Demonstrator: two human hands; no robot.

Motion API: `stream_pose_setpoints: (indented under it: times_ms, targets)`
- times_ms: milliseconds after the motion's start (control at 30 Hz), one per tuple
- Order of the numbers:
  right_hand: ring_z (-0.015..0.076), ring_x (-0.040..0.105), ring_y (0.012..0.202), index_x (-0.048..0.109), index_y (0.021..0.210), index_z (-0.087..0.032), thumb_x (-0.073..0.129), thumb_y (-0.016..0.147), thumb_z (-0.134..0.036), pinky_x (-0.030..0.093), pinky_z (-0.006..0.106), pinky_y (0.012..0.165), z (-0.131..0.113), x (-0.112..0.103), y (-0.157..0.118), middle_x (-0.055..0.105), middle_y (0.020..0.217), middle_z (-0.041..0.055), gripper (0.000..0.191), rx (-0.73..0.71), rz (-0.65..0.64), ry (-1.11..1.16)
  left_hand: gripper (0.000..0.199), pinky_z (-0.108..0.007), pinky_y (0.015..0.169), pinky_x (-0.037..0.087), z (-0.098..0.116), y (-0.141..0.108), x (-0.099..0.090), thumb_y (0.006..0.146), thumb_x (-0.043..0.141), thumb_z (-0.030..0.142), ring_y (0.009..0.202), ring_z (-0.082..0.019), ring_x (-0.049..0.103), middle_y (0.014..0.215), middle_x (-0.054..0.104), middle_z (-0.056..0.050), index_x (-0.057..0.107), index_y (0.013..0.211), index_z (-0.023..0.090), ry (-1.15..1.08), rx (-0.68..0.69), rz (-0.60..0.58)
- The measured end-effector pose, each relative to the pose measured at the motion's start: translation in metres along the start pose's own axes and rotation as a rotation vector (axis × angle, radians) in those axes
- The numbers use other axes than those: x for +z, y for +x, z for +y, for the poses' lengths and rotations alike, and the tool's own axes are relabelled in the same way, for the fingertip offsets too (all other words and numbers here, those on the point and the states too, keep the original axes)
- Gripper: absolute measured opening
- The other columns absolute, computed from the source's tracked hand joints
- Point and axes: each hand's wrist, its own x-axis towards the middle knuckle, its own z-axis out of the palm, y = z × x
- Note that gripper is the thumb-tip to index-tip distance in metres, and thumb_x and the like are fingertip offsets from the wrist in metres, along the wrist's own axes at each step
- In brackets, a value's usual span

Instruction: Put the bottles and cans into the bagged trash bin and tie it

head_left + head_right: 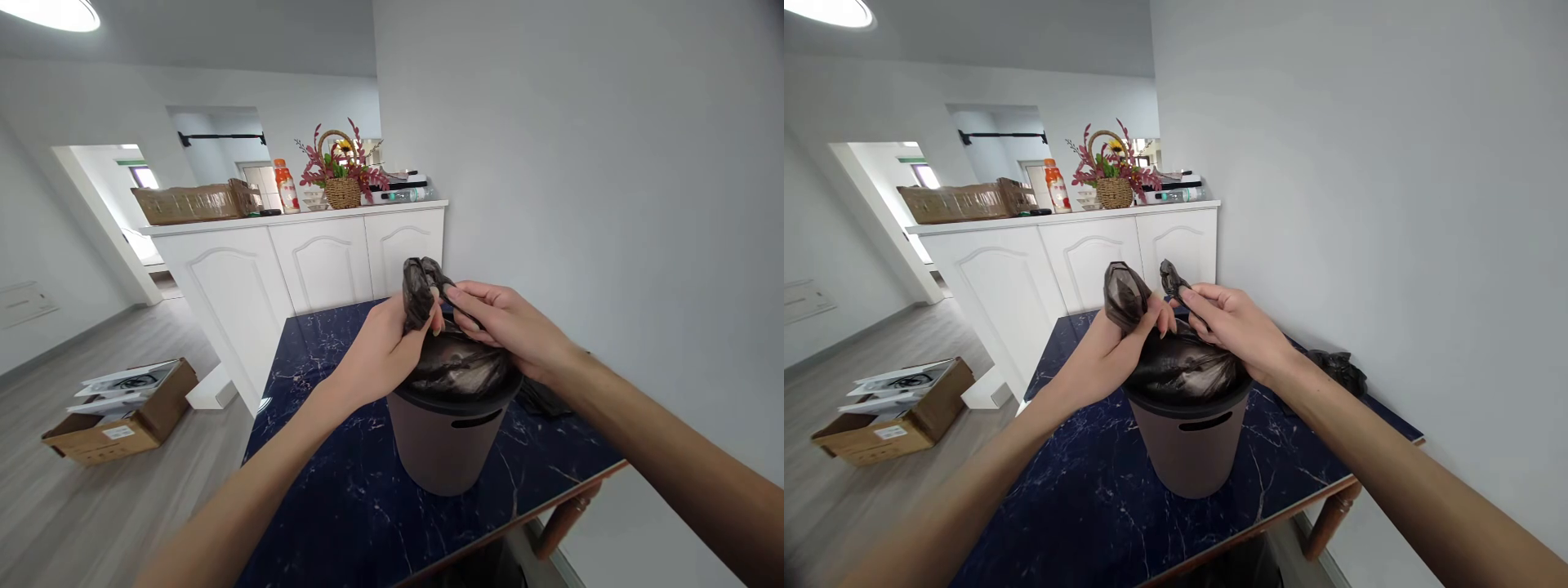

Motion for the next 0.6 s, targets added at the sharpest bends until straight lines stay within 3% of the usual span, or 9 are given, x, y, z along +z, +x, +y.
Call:
stream_pose_setpoints:
  times_ms: [100,233,367,467,600]
  targets:
    - [0.0105,0.025,0.057,0.053,0.072,-0.021,0.066,0.098,-0.064,0.021,0.028,0.053,-0.002,0.007,0.0,0.036,0.064,-0.0063,0.051,-0.033,0.013,-0.099,0.014,-0.045,0.104,0.049,0.004,0.002,-0.004,0.105,0.048,0.024,0.118,-0.027,0.06,0.118,0.066,-0.011,0.056,0.094,0.023,0.097,0.08,0.044]
    - [0.0133,0.035,0.062,0.049,0.07,-0.023,0.065,0.096,-0.063,0.029,0.027,0.057,-0.006,0.016,-0.005,0.042,0.066,-0.0036,0.051,-0.091,0.004,-0.15,0.014,-0.046,0.112,0.047,0.011,0.007,-0.014,0.106,0.048,0.024,0.135,-0.03,0.052,0.133,0.058,-0.013,0.056,0.095,0.023,0.155,0.138,-0.037]
    - [0.0193,0.054,0.074,0.058,0.078,-0.023,0.055,0.102,-0.051,0.044,0.031,0.067,-0.012,0.02,-0.013,0.06,0.077,0.0009,0.037,-0.132,0.022,-0.259,0.021,-0.046,0.117,0.044,0.02,0.013,-0.021,0.11,0.046,0.03,0.141,-0.03,0.048,0.126,0.062,-0.012,0.056,0.093,0.023,0.142,0.146,-0.127]
    - [0.0215,0.061,0.082,0.062,0.095,-0.023,0.058,0.097,-0.034,0.051,0.034,0.073,-0.018,0.022,-0.022,0.068,0.09,0.0026,0.012,-0.119,-0.09,-0.342,0.027,-0.047,0.12,0.043,0.027,0.017,-0.024,0.111,0.043,0.033,0.142,-0.03,0.048,0.135,0.06,-0.013,0.056,0.09,0.021,0.148,0.152,-0.142]
    - [0.0256,0.066,0.091,0.063,0.102,-0.024,0.074,0.083,-0.032,0.057,0.037,0.076,-0.019,0.029,-0.025,0.071,0.099,0.0046,0.023,-0.228,-0.189,-0.464,0.017,-0.052,0.124,0.04,0.038,0.022,-0.022,0.107,0.046,0.021,0.149,-0.031,0.041,0.143,0.054,-0.014,0.058,0.095,0.022,0.315,0.234,-0.211]
